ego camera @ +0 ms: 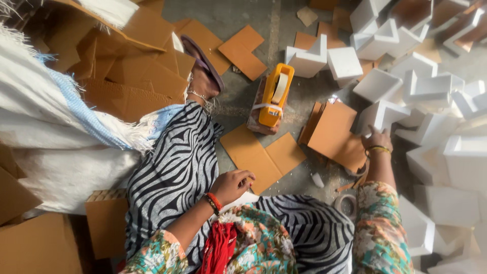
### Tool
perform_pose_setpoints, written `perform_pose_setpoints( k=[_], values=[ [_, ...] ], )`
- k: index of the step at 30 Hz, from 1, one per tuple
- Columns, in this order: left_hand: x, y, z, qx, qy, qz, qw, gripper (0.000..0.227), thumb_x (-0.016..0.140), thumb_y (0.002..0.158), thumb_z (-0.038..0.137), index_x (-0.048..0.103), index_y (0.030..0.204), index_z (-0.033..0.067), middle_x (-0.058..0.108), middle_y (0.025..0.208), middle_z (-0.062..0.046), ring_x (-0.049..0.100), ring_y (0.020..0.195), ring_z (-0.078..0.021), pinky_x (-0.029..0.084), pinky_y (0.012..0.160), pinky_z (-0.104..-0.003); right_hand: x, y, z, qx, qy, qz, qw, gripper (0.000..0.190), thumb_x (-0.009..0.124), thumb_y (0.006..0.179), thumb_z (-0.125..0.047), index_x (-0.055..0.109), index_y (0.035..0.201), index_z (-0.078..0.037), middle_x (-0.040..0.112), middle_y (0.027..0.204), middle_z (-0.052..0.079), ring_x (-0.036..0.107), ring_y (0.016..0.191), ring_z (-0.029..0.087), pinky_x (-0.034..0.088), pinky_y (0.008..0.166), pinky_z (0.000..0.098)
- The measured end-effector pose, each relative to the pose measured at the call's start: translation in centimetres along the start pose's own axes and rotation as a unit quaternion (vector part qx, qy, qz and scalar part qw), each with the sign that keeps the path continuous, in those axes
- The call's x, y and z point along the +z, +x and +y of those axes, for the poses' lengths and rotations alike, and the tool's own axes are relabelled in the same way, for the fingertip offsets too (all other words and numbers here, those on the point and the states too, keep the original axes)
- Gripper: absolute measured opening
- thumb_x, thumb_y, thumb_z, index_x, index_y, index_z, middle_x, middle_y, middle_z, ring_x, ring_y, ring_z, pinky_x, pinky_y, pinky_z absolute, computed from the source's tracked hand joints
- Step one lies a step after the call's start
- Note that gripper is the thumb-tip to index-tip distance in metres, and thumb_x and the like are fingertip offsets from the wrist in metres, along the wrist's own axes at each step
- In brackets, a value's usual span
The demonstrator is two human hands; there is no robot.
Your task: The person sits on the floor and assembles small cardboard boxes by inserting white foam inserts and sealing the flaps with a tape dispenser. The person repeatedly picks up flat cardboard pieces, inserts foam, folds the box, and applies tape.
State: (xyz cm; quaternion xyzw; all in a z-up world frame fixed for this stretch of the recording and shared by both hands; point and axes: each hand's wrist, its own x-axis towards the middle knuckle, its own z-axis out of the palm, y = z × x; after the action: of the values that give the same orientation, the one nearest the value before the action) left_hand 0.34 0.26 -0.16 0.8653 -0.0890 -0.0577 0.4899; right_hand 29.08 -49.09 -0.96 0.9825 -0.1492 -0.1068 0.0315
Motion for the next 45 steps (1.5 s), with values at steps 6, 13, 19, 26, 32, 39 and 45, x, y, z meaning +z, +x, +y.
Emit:
perform_pose_setpoints(
  k=[6,13,19,26,32,39,45],
  values=[
    [1.2,0.6,-0.7,-0.019,0.013,-0.029,0.999,0.017,0.071,0.09,0.026,0.072,0.105,0.0183,0.074,0.087,-0.004,0.072,0.076,-0.0219,0.056,0.066,-0.037,1.4,-0.3,-0.5,0.013,0.134,0.139,0.981,0.053,0.07,0.093,-0.03,0.061,0.145,-0.02,0.043,0.161,0.02,0.052,0.135,0.042,0.046,0.109,0.0511],
    [1.8,0.8,-1.3,0.008,0.019,-0.058,0.998,0.019,0.069,0.09,0.025,0.072,0.107,0.0181,0.075,0.097,-0.002,0.073,0.082,-0.0214,0.057,0.07,-0.037,-0.8,-15.5,-7.1,-0.161,0.277,0.471,0.822,0.066,0.079,0.092,-0.03,0.054,0.15,-0.01,0.046,0.146,0.024,0.051,0.13,0.043,0.049,0.102,0.05],
    [2.3,1.1,-1.3,0.006,0.036,-0.061,0.997,0.02,0.07,0.094,0.027,0.072,0.111,0.0188,0.073,0.103,-0.005,0.071,0.09,-0.0252,0.058,0.08,-0.04,2.2,-29.5,-15.8,-0.211,0.15,0.0,0.966,0.074,0.077,0.098,-0.049,0.047,0.154,-0.01,0.068,0.113,0.02,0.069,0.1,0.039,0.056,0.085,0.049],
    [0.1,1.7,-5.0,-0.067,0.08,0.001,0.995,0.019,0.066,0.091,0.015,0.073,0.108,0.0225,0.076,0.088,-0.001,0.074,0.091,-0.0208,0.012,0.132,-0.061,-0.6,-29.0,-18.0,-0.345,0.106,-0.013,0.933,0.032,0.064,0.108,-0.032,0.062,0.137,-0.044,0.073,0.134,-0.008,0.076,0.101,0.019,0.062,0.086,0.0325],
    [2.9,6.0,-13.9,0.045,0.151,0.102,0.982,0.029,0.08,0.07,0.014,0.073,0.098,0.0167,0.06,0.126,-0.023,0.057,0.113,-0.043,0.04,0.105,-0.052,-0.2,-23.4,-20.6,-0.508,0.1,0.18,0.837,0.089,0.08,0.07,-0.027,0.045,0.151,-0.011,0.057,0.146,0.02,0.045,0.133,0.04,0.035,0.109,0.0518],
    [4.7,11.3,-19.5,-0.086,0.077,0.102,0.988,0.028,0.066,0.093,0.021,0.07,0.121,0.0223,0.068,0.123,-0.009,0.066,0.116,-0.0292,0.056,0.096,-0.042,1.9,-23.4,-18.1,-0.34,0.196,0.08,0.916,0.048,0.077,0.083,-0.016,0.064,0.129,-0.02,0.065,0.128,0.01,0.054,0.125,0.034,0.042,0.109,0.0474],
    [5.3,10.9,-15.2,-0.094,0.301,0.113,0.942,0.102,0.095,0.05,0.048,0.054,0.139,0.0186,0.052,0.13,-0.016,0.048,0.126,-0.0374,0.043,0.104,-0.052,2.1,-24.0,-18.4,-0.45,0.138,0.157,0.868,0.045,0.061,0.089,0.008,0.075,0.115,-0.026,0.066,0.131,0.005,0.051,0.132,0.032,0.047,0.113,0.0466]
  ],
)
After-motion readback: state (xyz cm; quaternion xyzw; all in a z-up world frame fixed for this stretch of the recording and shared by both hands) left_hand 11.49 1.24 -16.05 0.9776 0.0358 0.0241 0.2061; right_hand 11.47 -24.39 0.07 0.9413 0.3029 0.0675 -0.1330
